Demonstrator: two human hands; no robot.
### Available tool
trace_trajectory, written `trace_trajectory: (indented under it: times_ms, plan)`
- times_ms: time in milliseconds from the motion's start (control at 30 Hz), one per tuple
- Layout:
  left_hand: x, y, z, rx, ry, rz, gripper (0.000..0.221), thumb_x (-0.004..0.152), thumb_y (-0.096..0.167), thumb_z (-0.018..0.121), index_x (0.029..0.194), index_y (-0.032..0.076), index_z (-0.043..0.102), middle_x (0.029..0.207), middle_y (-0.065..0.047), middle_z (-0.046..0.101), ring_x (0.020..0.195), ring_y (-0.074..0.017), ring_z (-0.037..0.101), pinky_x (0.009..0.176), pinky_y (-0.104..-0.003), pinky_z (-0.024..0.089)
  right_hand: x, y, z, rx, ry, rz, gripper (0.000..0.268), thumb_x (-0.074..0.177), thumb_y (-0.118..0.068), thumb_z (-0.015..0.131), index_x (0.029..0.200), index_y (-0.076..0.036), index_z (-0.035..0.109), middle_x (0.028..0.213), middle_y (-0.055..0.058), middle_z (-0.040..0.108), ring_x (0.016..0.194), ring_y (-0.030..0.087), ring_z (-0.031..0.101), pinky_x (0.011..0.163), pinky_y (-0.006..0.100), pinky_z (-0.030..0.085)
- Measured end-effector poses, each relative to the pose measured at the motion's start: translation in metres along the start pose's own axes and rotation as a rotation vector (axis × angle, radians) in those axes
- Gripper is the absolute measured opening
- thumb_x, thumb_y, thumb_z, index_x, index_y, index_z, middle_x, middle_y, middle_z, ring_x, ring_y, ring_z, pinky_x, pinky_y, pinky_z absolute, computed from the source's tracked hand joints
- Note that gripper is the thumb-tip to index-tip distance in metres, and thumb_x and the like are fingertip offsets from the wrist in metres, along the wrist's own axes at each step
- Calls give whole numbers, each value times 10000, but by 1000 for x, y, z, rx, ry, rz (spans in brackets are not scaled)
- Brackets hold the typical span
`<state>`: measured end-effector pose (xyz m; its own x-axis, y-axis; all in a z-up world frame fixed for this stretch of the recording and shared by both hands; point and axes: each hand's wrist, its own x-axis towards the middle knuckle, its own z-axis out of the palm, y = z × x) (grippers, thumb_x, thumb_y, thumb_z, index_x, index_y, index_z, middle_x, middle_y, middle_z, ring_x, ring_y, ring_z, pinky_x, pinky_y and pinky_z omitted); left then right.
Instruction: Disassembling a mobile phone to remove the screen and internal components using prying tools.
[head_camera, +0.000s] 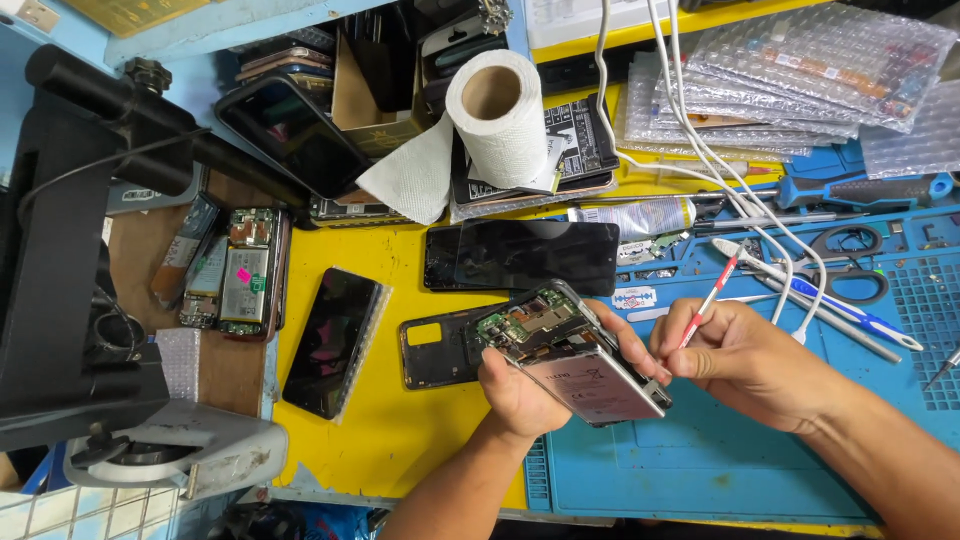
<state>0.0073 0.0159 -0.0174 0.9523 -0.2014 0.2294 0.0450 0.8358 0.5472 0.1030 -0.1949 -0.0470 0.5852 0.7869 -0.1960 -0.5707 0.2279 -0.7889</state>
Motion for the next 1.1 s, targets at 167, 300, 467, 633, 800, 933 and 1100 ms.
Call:
trace_trajectory:
  times_ms: [167,300,467,633,800,933,1100]
  plan:
    - [-2,-3,-4,-24,2,-27,999,760,805,548,1289,-43,557,1175,-225,680,1116,-354,698,1032,-521,555,1,-5,7,8,-39,28,199,804,-184,864,812,-39,729,728,143,650,717,296,610,686,420,420]
    - [-1,-2,-4,-13,-12,-19,1009,791,812,512,1337,-36,529,1192,-257,662,1127,-395,674,1006,-551,552,2,-11,12,-9,-65,-12,186,831,-178,840,806,-54,704,716,144,628,716,290,591,683,422,410]
    - [13,14,20,98,8,65,869,846,761,519,1249,-9,532,1102,-147,620,1056,-254,635,1017,-434,517,-2,-11,10,-142,64,-79,128,861,-139,797,873,-34,724,852,166,732,809,292,697,745,424,504]
    - [13,11,18,305,18,226,752,934,724,565,1270,51,533,1131,-120,588,1063,-212,588,973,-384,480,-9,-13,28,-139,139,-432,246,1070,-135,514,1084,49,676,1072,278,715,1068,370,717,921,379,533]
    - [18,3,20,378,79,329,762,935,730,562,1255,39,522,1145,-107,588,1099,-209,575,1049,-384,450,-16,-3,40,-647,270,-524,243,993,-126,562,1193,-50,677,1063,113,649,914,218,608,820,339,479]
    - [16,-11,13,337,127,388,789,924,721,587,1298,32,505,1186,-100,576,1153,-200,566,1118,-391,425,-11,15,51,-1127,309,-535,583,805,-294,843,1345,-171,658,1176,31,693,707,101,541,737,241,501]
    - [11,-15,8,328,124,331,924,878,773,594,1375,3,477,1223,-74,599,1187,-189,585,1097,-374,450,-10,20,52,-1102,329,-552,670,722,-315,910,1313,-146,644,1132,35,646,704,123,485,697,249,448]
